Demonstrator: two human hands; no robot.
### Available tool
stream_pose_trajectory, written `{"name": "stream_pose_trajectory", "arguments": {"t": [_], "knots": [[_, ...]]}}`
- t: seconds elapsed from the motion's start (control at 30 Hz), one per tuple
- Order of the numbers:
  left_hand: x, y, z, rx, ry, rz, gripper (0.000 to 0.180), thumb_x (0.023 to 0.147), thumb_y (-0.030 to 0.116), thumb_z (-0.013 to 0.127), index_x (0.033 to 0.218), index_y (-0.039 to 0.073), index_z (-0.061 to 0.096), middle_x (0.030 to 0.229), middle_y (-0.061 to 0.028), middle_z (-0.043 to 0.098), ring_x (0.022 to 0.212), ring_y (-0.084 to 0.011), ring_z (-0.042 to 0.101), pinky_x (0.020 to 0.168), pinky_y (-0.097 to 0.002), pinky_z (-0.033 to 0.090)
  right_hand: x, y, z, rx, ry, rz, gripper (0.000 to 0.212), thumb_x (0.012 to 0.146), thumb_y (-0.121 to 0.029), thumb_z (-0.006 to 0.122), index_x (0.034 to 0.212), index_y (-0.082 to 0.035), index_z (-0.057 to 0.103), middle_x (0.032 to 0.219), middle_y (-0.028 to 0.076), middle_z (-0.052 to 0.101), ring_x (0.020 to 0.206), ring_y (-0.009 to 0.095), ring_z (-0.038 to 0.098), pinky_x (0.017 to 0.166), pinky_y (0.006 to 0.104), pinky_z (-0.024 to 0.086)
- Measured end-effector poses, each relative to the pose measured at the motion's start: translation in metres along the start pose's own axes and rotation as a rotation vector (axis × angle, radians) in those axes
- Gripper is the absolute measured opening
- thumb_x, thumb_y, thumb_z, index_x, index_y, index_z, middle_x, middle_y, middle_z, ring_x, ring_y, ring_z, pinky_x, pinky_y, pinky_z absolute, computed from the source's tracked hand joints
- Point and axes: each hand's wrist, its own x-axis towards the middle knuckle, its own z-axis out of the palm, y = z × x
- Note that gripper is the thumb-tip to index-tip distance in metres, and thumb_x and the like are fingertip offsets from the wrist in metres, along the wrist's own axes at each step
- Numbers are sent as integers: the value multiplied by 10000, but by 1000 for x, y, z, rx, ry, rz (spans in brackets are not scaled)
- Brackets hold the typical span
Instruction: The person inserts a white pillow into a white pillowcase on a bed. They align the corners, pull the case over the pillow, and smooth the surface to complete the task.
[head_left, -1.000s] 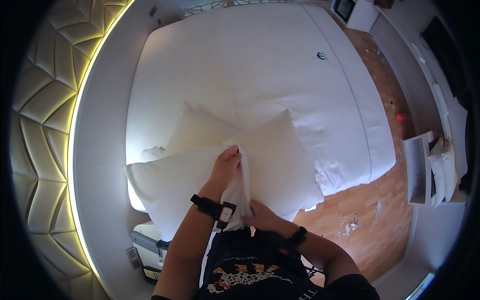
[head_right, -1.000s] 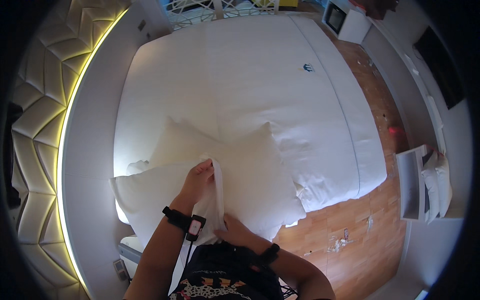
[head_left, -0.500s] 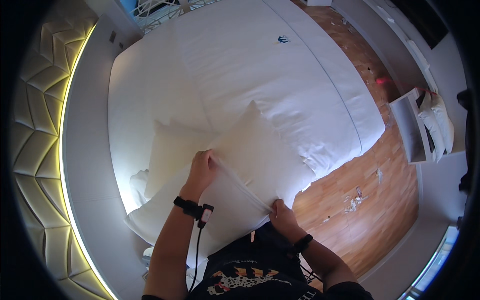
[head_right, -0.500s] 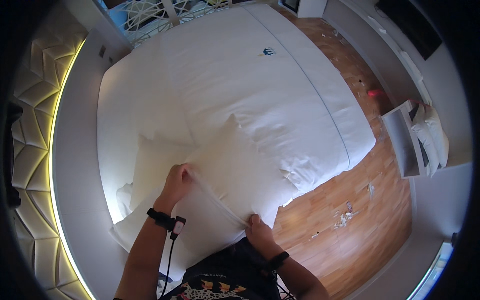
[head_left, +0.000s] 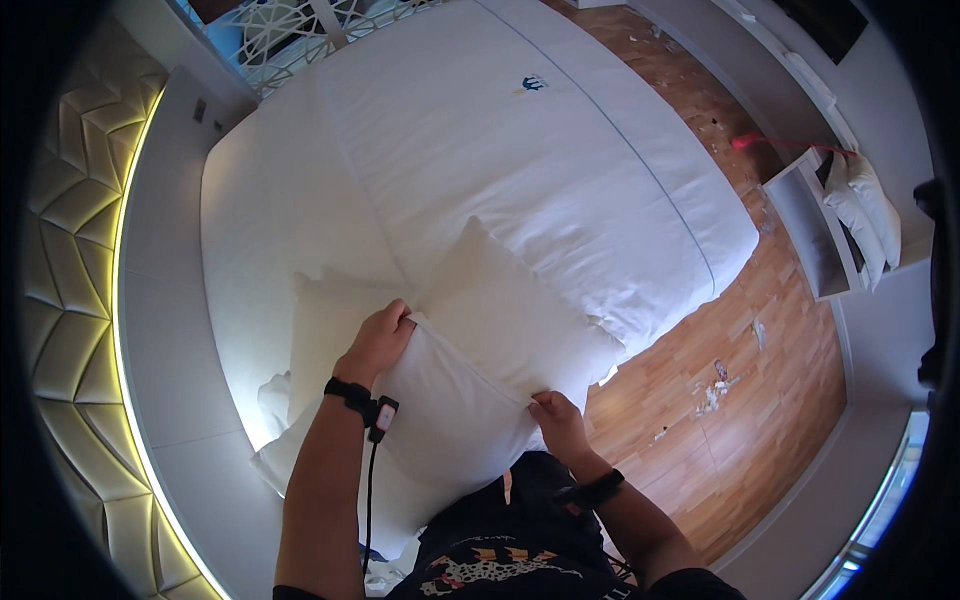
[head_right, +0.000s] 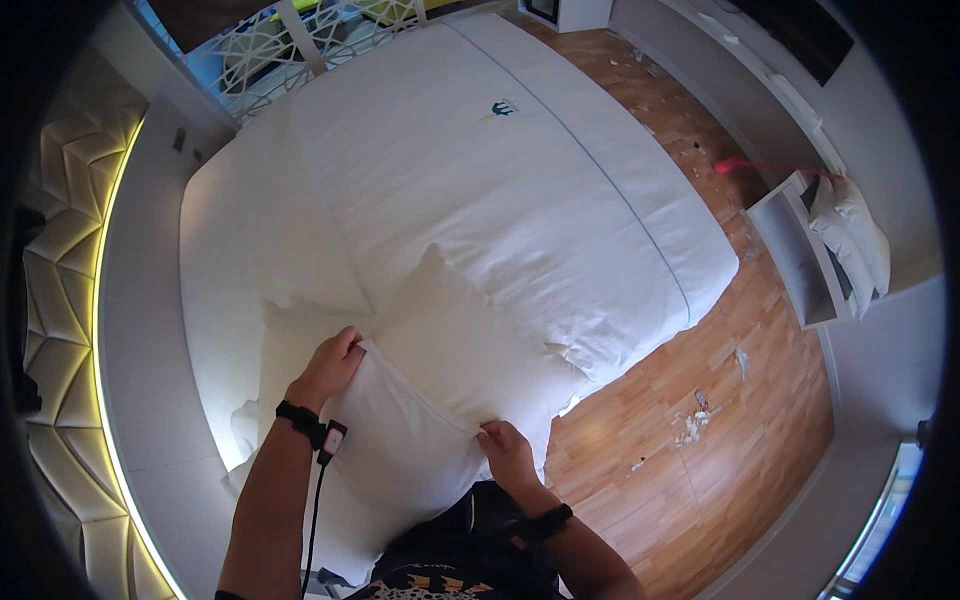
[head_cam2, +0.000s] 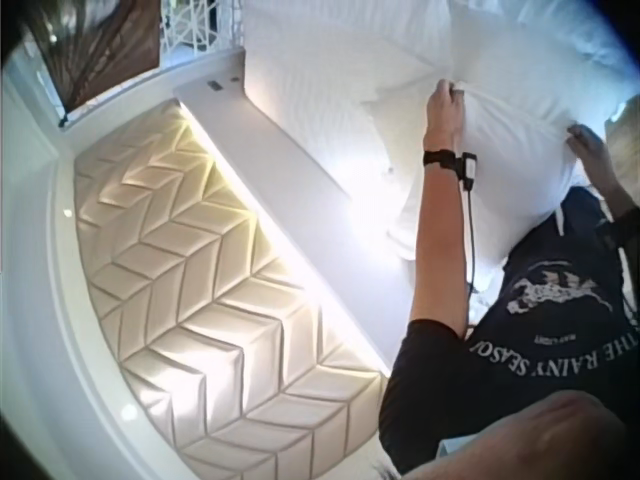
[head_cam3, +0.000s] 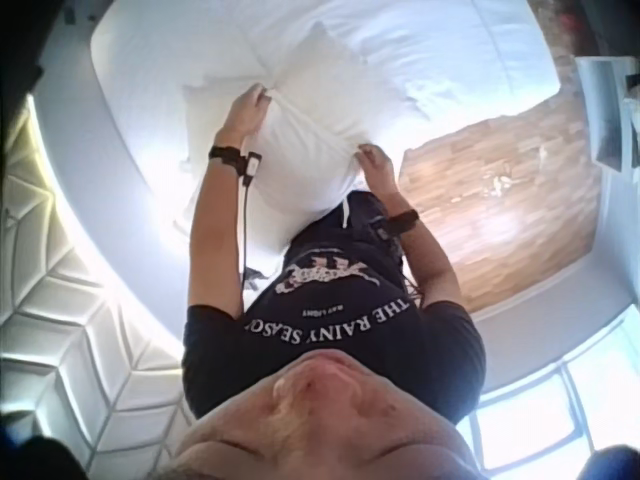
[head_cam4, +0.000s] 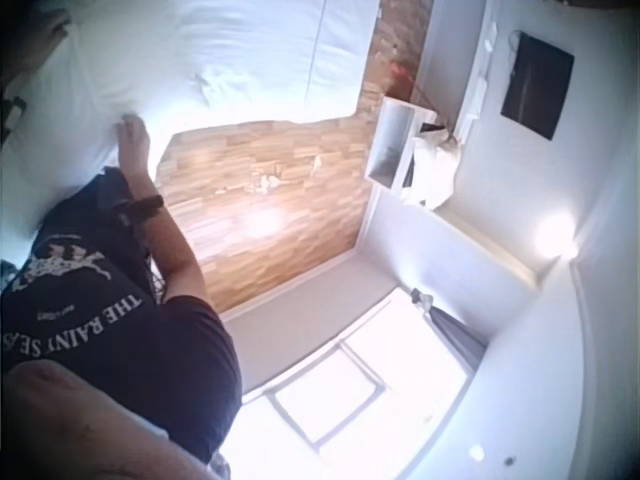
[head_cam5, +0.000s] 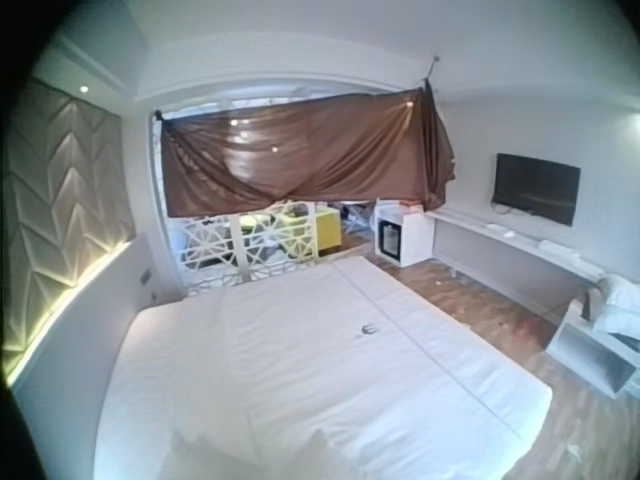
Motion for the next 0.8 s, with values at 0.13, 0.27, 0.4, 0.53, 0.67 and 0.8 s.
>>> {"name": "stream_pose_trajectory", "arguments": {"t": [0.13,0.27,0.4,0.53,0.67,0.8], "knots": [[18,-2,1,66,-67,44,196,1015,189,608,1091,8,609,998,-228,719,956,-448,675,830,-491,534,4,-6,-5,-75,149,107,268,1014,-260,696,1027,8,705,827,83,718,775,148,649,744,313,541],[36,-7,6,125,-113,118,191,1018,175,593,1078,1,640,1038,-242,722,1003,-445,679,857,-506,537,2,7,-22,-145,18,153,310,1020,-304,697,983,4,694,792,64,684,753,145,619,722,304,520],[37,-50,25,146,63,105,191,1016,148,576,1079,-7,669,1107,-254,714,1062,-437,672,885,-496,537,-33,60,-24,-217,-185,107,279,985,-281,711,998,-7,662,821,126,678,769,240,654,746,374,537],[29,-57,33,-108,-97,-191,270,996,126,543,1167,-11,699,1101,-207,741,1008,-341,699,889,-424,539,-31,74,-23,-492,20,20,204,916,-150,682,1046,-21,591,914,214,700,877,391,691,767,469,558],[28,-28,7,-405,-339,-395,329,967,140,527,1166,-16,737,987,-147,756,873,-230,683,846,-355,531,-8,77,-34,-540,158,-193,164,870,-84,670,980,-46,555,897,171,674,861,416,662,698,525,542],[19,-3,-33,-404,-430,-237,280,930,166,553,927,-29,752,788,-101,717,698,-178,610,712,-342,503,-2,46,-30,-640,155,-379,158,829,-61,686,935,-60,570,887,147,664,844,397,656,723,516,542]]}}
